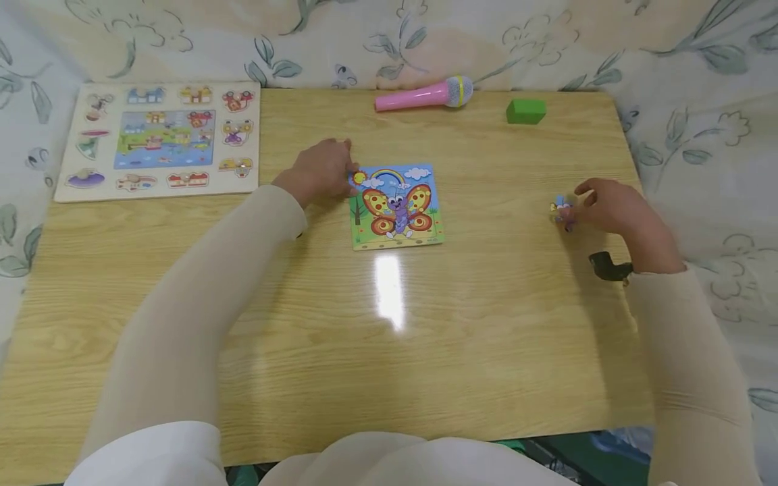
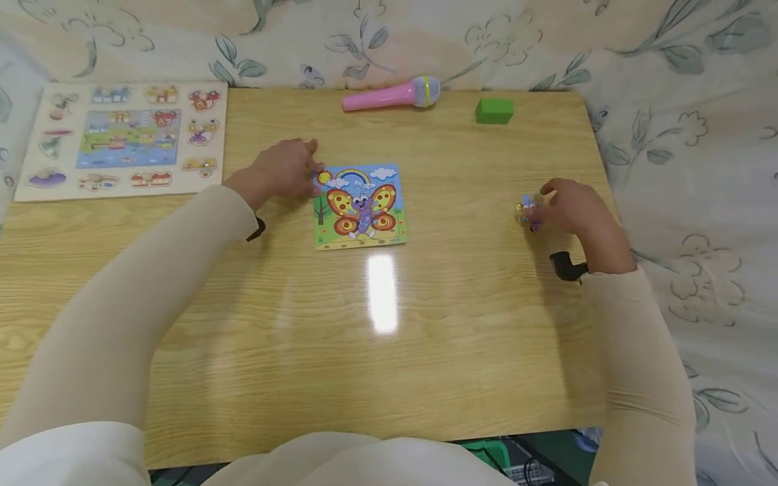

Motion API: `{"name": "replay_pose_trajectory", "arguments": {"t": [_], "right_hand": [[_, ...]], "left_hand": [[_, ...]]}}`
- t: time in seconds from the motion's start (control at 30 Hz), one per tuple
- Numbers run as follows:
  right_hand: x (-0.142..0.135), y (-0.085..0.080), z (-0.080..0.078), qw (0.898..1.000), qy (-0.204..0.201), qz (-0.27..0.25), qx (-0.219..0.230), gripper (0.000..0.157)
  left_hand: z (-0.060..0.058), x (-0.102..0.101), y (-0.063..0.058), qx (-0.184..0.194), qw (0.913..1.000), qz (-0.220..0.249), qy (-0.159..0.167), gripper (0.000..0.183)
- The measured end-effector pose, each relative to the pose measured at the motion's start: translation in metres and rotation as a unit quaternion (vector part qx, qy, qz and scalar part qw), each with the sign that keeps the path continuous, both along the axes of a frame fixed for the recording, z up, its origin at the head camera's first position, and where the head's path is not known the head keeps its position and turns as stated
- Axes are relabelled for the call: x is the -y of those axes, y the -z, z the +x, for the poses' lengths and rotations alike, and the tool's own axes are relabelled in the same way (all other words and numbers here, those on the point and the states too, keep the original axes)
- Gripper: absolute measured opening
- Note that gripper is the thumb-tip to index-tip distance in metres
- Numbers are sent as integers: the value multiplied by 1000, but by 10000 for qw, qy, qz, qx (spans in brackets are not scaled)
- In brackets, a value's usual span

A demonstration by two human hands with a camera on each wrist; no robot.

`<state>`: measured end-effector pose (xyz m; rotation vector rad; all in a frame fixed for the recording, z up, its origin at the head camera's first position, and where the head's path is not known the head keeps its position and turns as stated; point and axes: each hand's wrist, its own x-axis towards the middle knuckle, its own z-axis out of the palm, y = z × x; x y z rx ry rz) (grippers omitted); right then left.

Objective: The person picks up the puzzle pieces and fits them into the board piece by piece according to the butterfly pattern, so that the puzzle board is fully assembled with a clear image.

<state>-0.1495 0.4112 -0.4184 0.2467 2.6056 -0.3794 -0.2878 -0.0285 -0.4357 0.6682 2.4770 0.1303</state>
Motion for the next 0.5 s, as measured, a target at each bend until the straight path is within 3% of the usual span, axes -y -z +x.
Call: {"name": "replay_pose_trajectory", "arguments": {"t": [0.1,0.23,0.5], "right_hand": [[-2,15,7,9997,51,-188,-178,80],[-1,27,8,9975,-7,-398,-589,72],[14,25,2,9960,179,-219,-851,62]], "left_hand": [[0,2,0,26,10000,1,-28,60],[0,2,1,-34,10000,37,-18,59],[1,1,1,-66,10000,15,26,59]]}}
